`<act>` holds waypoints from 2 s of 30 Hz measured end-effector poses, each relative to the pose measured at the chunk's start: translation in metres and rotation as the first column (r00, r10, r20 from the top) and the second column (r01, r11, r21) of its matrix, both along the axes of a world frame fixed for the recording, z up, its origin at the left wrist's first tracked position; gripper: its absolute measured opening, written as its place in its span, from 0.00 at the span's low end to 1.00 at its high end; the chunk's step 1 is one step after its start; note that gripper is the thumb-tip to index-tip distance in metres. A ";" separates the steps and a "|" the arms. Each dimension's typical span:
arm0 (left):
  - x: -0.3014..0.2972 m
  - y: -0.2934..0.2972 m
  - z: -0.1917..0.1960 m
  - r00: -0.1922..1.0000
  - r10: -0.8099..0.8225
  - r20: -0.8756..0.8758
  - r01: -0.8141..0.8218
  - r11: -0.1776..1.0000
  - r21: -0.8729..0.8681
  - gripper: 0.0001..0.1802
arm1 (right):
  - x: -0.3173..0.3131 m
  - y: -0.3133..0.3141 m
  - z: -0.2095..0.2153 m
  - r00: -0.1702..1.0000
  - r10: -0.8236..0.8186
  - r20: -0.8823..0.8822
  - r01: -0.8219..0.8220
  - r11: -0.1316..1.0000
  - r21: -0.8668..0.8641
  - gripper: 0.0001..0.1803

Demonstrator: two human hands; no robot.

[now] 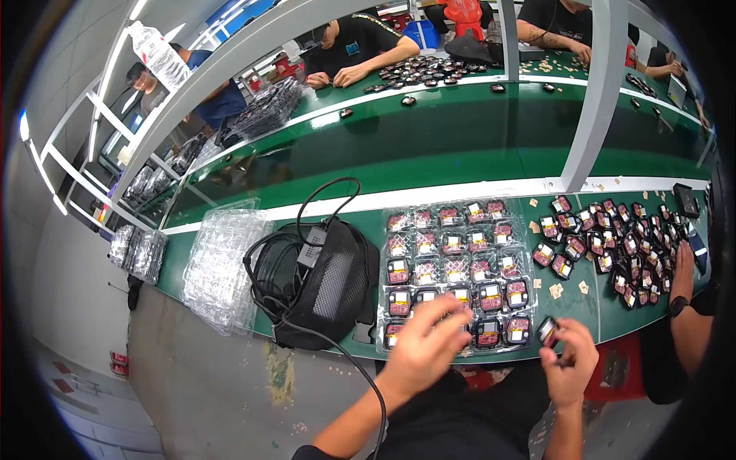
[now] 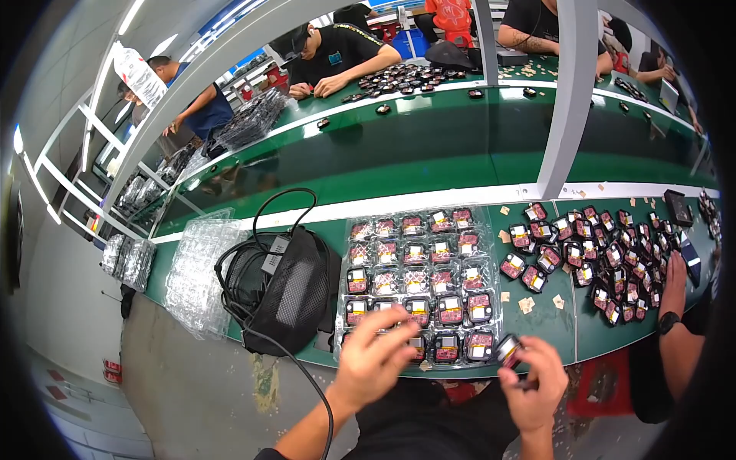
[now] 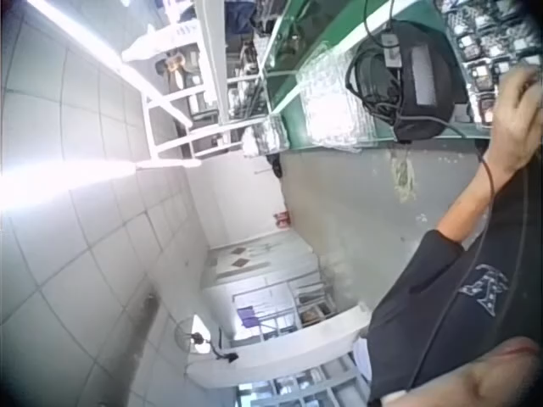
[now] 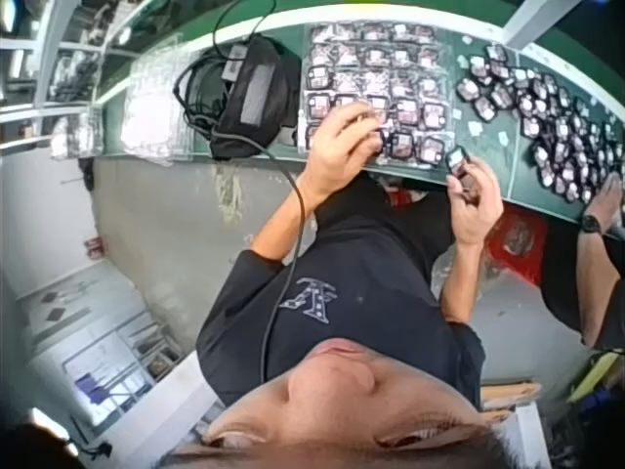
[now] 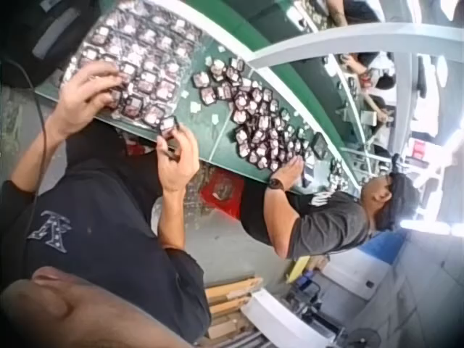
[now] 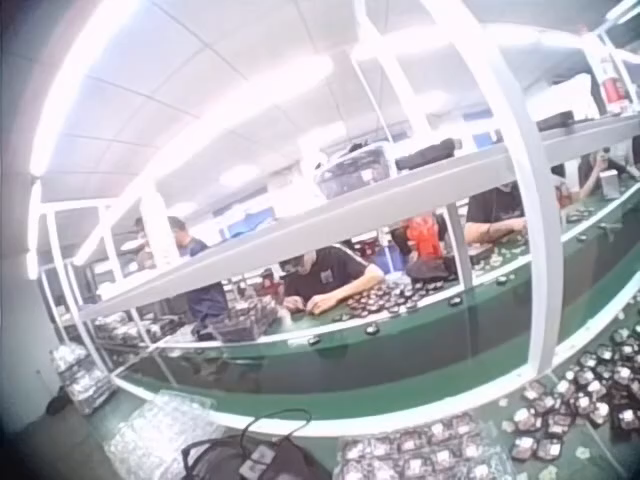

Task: Assembling and checking small electronic components on a factory line.

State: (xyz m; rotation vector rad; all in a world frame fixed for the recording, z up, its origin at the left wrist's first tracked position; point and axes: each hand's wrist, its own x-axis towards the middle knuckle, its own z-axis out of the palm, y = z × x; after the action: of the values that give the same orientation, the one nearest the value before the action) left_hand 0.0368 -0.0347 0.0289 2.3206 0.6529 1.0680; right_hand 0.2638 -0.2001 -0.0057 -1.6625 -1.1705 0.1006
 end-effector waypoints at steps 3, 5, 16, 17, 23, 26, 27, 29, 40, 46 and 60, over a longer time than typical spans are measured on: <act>0.010 -0.039 0.002 0.972 -0.206 0.117 0.235 0.898 -0.371 0.30 | -0.021 -0.007 0.012 0.976 0.216 -0.012 -0.215 0.974 0.075 0.24; 0.013 -0.059 -0.009 0.928 -0.258 0.267 0.370 0.697 -0.614 0.34 | -0.037 -0.007 0.011 0.957 0.288 -0.047 -0.276 0.946 0.171 0.28; 0.011 -0.078 -0.024 0.840 0.156 0.519 0.445 0.347 -0.826 0.44 | -0.046 0.001 0.036 0.868 0.395 -0.300 -0.416 0.909 -0.007 0.34; 0.010 -0.079 -0.024 0.819 0.194 0.539 0.443 0.384 -0.810 0.43 | -0.046 0.002 0.033 0.887 0.383 -0.260 -0.409 0.911 -0.053 0.33; 0.010 -0.081 -0.028 0.816 0.223 0.534 0.441 0.358 -0.823 0.43 | -0.042 0.004 0.023 0.941 0.286 0.179 -0.285 0.958 -0.033 0.19; 0.010 -0.083 -0.027 0.839 0.200 0.506 0.409 0.381 -0.829 0.42 | -0.043 0.008 0.026 0.945 0.257 0.200 -0.269 0.962 0.036 0.15; 0.011 -0.083 -0.025 0.846 0.190 0.498 0.395 0.404 -0.825 0.41 | -0.043 0.008 0.027 0.947 0.255 0.196 -0.267 0.963 0.034 0.15; 0.014 -0.083 -0.020 0.855 0.178 0.486 0.378 0.426 -0.822 0.41 | -0.041 0.007 0.027 0.951 0.282 0.126 -0.289 0.956 0.040 0.14; 0.009 -0.082 -0.025 0.864 0.188 0.467 0.346 0.452 -0.823 0.42 | -0.043 0.004 0.029 0.949 0.289 -0.125 -0.297 0.954 -0.049 0.09; 0.005 -0.080 -0.030 0.832 0.126 0.540 0.434 0.459 -0.775 0.35 | -0.041 0.003 0.017 0.936 0.191 0.296 -0.210 0.977 0.035 0.13; 0.003 -0.083 -0.028 0.842 0.106 0.529 0.446 0.414 -0.793 0.35 | -0.042 0.005 0.013 0.946 0.312 0.087 -0.319 0.944 0.080 0.11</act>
State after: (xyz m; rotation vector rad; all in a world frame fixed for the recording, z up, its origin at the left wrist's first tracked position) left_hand 0.0399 -0.1175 0.0014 1.0299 0.5322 0.8324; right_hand 0.2219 -0.1951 0.0073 -1.3954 -1.4704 0.1847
